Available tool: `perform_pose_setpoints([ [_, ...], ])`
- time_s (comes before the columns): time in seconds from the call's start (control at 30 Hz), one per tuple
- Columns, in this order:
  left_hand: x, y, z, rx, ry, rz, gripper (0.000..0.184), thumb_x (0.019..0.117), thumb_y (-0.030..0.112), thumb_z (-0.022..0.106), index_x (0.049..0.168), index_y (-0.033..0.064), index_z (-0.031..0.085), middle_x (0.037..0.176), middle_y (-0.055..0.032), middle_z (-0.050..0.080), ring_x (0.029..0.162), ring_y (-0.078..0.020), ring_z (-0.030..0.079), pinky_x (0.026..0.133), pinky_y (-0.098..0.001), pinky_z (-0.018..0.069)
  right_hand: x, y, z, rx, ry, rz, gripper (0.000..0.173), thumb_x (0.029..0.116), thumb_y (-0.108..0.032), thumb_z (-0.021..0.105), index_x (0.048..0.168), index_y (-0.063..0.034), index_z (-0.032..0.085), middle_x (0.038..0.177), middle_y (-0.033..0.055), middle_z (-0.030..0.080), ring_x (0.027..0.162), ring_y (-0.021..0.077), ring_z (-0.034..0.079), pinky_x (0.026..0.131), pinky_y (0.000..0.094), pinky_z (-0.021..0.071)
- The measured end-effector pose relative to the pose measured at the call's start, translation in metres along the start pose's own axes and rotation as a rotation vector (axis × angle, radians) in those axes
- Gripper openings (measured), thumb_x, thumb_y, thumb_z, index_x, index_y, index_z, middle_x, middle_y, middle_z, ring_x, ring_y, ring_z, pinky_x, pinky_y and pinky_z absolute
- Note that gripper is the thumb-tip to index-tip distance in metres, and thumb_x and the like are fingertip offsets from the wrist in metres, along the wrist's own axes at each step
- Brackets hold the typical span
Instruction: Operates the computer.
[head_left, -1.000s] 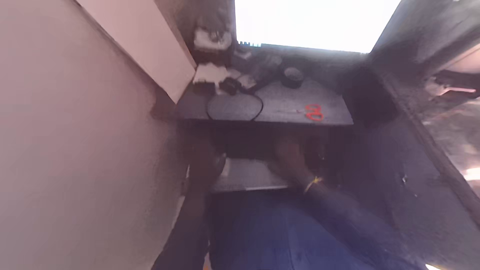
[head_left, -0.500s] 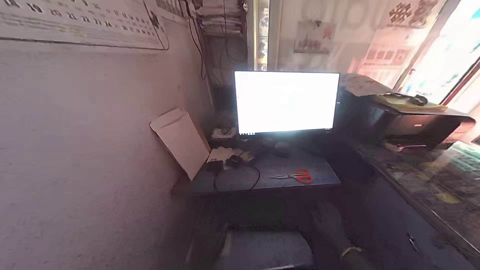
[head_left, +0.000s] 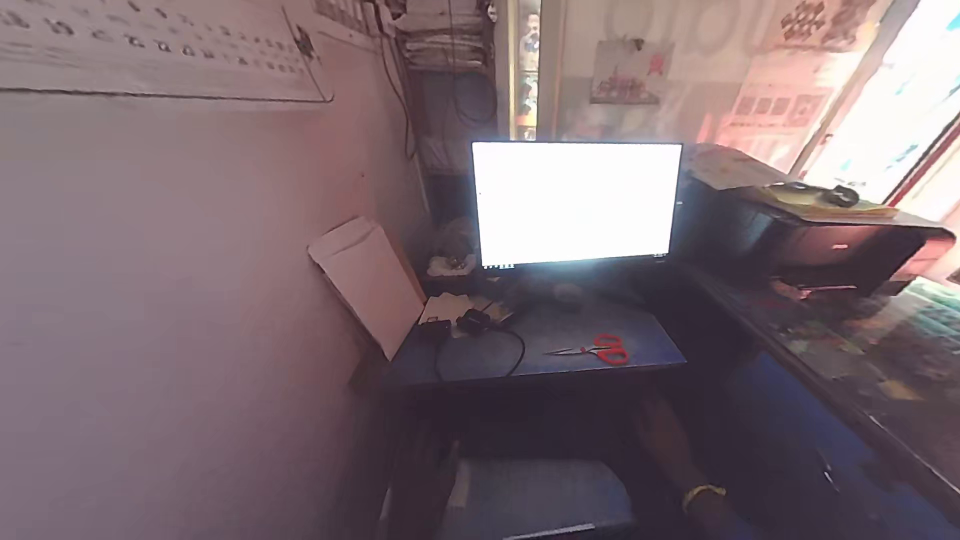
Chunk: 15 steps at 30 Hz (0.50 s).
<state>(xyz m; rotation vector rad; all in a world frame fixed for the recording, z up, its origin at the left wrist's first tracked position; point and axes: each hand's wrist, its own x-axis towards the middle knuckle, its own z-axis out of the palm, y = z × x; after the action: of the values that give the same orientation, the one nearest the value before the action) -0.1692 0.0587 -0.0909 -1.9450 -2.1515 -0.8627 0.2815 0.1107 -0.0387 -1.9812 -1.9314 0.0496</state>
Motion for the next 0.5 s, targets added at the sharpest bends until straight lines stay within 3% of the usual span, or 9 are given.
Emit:
perform_pose_setpoints([
  [0.13,-0.003,-0.001,0.006,0.027,-0.014,-0.059,0.069,0.1042,0.056,0.04,0.137,-0.0011,0.061,0.151,-0.0248,0.05,0.142,-0.042,0.047,0.116,-0.0566,0.0393,-0.004,-0.002,-0.002,-0.02,-0.023,-0.067,0.054,0.1015,-0.034,0.055,0.149,-0.0094,0.054,0.159,0.0182,0.044,0.146,0.0369,0.043,0.119,0.0517,0.0375],
  [0.27,0.004,-0.002,0.005,-0.001,0.003,-0.064,0.068,0.1023,0.058,0.041,0.139,0.0037,0.061,0.158,-0.0223,0.042,0.149,-0.0409,0.037,0.121,-0.0549,0.0332,-0.002,0.005,0.002,-0.031,-0.027,-0.092,0.058,0.0952,-0.034,0.065,0.146,-0.0076,0.057,0.157,0.0201,0.045,0.144,0.0395,0.045,0.118,0.0537,0.0391],
  [0.37,0.007,-0.001,0.004,-0.014,-0.025,-0.087,0.067,0.1011,0.058,0.044,0.14,0.0058,0.061,0.158,-0.021,0.044,0.146,-0.0399,0.041,0.119,-0.0557,0.036,-0.003,0.006,0.003,-0.031,-0.056,-0.044,0.056,0.0934,-0.034,0.067,0.143,-0.0086,0.06,0.155,0.0212,0.047,0.143,0.0394,0.046,0.117,0.0531,0.0399],
  [0.5,0.01,0.001,0.005,-0.019,-0.086,-0.113,0.064,0.1011,0.056,0.046,0.142,0.0079,0.059,0.16,-0.019,0.041,0.148,-0.0381,0.039,0.12,-0.0551,0.0338,-0.006,0.008,0.002,-0.054,-0.06,-0.045,0.054,0.0951,-0.037,0.063,0.142,-0.0102,0.061,0.154,0.0207,0.048,0.142,0.0392,0.046,0.116,0.053,0.0407],
])
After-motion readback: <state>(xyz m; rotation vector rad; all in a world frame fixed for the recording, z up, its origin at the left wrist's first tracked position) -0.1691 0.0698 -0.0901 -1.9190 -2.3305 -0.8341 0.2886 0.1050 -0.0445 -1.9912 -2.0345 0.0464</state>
